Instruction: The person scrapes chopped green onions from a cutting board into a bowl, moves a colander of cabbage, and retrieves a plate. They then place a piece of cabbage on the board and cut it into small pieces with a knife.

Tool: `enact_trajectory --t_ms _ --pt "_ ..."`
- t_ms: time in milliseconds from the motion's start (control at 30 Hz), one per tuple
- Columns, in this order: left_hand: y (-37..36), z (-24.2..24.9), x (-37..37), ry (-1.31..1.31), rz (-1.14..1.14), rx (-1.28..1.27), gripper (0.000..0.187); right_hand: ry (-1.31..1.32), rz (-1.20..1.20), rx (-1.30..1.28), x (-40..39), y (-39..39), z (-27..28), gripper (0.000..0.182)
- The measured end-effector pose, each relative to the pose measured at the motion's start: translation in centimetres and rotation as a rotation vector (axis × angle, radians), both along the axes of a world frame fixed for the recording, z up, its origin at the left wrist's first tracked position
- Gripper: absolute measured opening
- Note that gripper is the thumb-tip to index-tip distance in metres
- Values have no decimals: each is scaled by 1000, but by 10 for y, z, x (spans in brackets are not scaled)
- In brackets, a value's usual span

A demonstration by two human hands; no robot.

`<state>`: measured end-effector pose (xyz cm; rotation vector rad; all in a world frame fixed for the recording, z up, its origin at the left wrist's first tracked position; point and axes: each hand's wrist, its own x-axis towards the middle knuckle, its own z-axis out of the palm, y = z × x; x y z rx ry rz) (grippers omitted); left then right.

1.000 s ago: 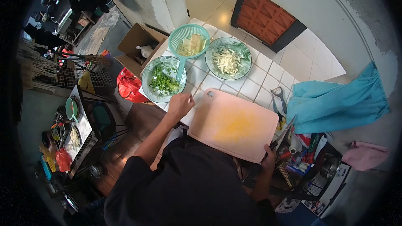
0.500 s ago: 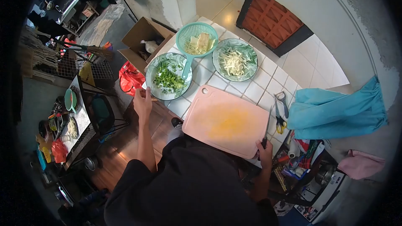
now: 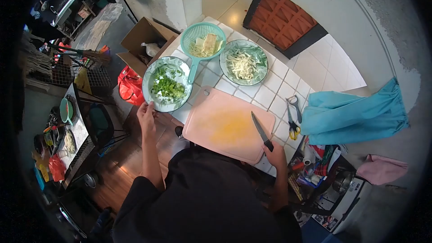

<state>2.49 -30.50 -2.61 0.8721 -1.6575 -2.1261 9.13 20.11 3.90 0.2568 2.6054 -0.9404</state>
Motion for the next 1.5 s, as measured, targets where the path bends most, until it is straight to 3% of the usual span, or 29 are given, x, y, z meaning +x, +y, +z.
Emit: enact_trajectory --t_ms 267,567,633,700,767,867,933,1267,1367,1467,1500 --pt "-2 63 61 -50 35 -92 14 111 73 146 -18 -17 0 31" --pt "43 117 88 -138 -207 4 15 429 234 181 -55 -46 34 23" --pt "59 128 81 -125 -251 22 14 448 185 -41 -74 -82 70 20" --pt "74 131 73 -114 -347 28 14 512 349 -152 -89 -117 95 19" --pt "86 130 65 -111 -394 45 14 492 518 -235 -105 -150 106 23" --pt "102 130 54 -97 -466 48 15 317 557 -258 -123 -190 115 26" --pt "110 127 50 -94 -517 75 16 326 669 -12 -130 -204 114 22" --pt "132 117 27 -65 -501 126 15 302 706 70 -151 -194 80 17" --pt "137 111 19 -62 -484 142 14 297 639 -109 -165 -180 78 15" --pt "140 104 11 -48 -473 163 13 -46 389 -502 -185 -163 76 19" --pt "142 103 9 -44 -475 169 13 -43 389 -495 -192 -156 77 19"
